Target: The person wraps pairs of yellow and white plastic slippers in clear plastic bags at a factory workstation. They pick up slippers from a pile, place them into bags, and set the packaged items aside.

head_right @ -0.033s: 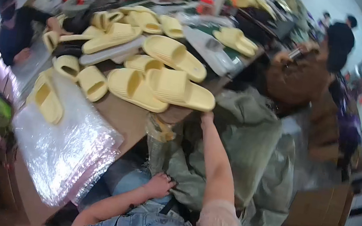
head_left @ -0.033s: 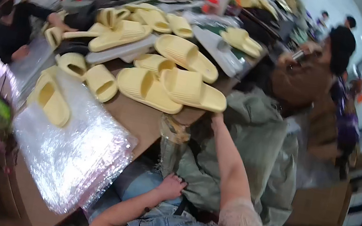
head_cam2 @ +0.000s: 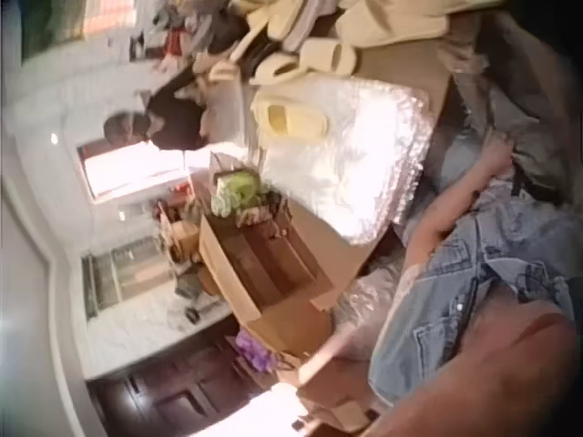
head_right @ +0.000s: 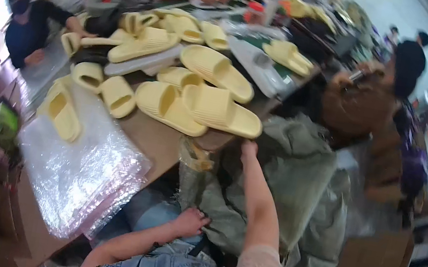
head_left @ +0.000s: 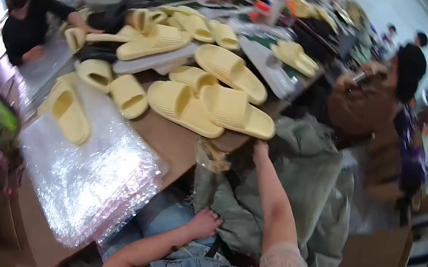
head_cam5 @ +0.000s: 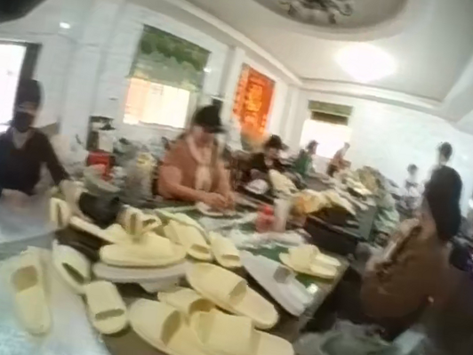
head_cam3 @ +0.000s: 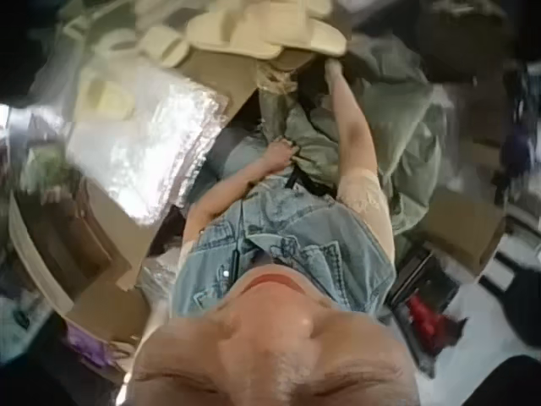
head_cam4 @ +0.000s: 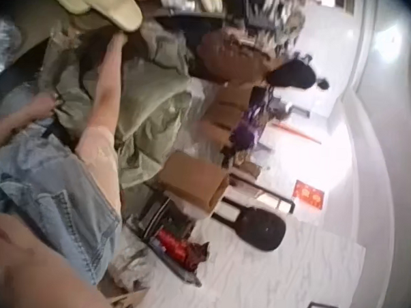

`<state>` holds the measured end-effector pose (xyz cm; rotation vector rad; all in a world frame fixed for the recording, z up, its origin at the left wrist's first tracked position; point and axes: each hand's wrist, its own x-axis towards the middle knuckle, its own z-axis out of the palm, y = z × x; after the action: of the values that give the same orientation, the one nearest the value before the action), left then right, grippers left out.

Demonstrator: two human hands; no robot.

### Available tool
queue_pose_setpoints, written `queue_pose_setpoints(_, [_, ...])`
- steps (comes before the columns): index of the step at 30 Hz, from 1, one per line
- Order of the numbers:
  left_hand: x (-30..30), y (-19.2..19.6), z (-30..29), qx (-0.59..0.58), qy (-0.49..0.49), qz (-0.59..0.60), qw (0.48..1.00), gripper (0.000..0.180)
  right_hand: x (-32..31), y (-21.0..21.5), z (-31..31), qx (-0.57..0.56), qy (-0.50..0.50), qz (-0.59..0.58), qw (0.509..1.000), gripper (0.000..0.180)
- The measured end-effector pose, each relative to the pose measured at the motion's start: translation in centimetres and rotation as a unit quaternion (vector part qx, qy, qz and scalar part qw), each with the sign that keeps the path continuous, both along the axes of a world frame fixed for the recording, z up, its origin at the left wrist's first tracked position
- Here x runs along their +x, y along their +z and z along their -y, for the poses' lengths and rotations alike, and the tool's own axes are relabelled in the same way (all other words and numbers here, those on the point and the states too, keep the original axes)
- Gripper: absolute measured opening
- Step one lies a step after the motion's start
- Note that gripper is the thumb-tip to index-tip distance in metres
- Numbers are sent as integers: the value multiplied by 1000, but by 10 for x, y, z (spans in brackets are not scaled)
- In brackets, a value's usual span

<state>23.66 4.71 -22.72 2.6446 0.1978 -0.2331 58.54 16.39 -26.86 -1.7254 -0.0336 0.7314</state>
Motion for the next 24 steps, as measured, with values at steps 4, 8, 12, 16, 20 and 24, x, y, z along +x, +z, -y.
queue_pose_setpoints(4, [-7, 17, 4, 5, -20, 112, 993, 57, -7, 14, 42, 194, -78, -122, 970, 14])
queue_pose_setpoints(8, [-38, 98, -10, -44, -3, 130, 991, 48, -13, 55, 50, 294, -158, 163, 928, 21])
queue_pose_setpoints(12, [-117, 198, -31, 6, 96, 302, 948, 41, -60, 131, 29, 370, -21, 326, 870, 18])
queue_pose_setpoints(16, [-209, 265, -49, 135, 309, 320, 886, 41, -108, 191, 15, 317, 87, 433, 839, 12])
queue_pose_setpoints(20, [-279, 234, -87, 262, 428, 201, 841, 57, -181, 231, 1, 320, 187, 507, 779, 14])
queue_pose_setpoints(24, [-293, 192, -100, 208, 466, 135, 850, 71, -262, 266, -14, 316, 336, 630, 624, 14])
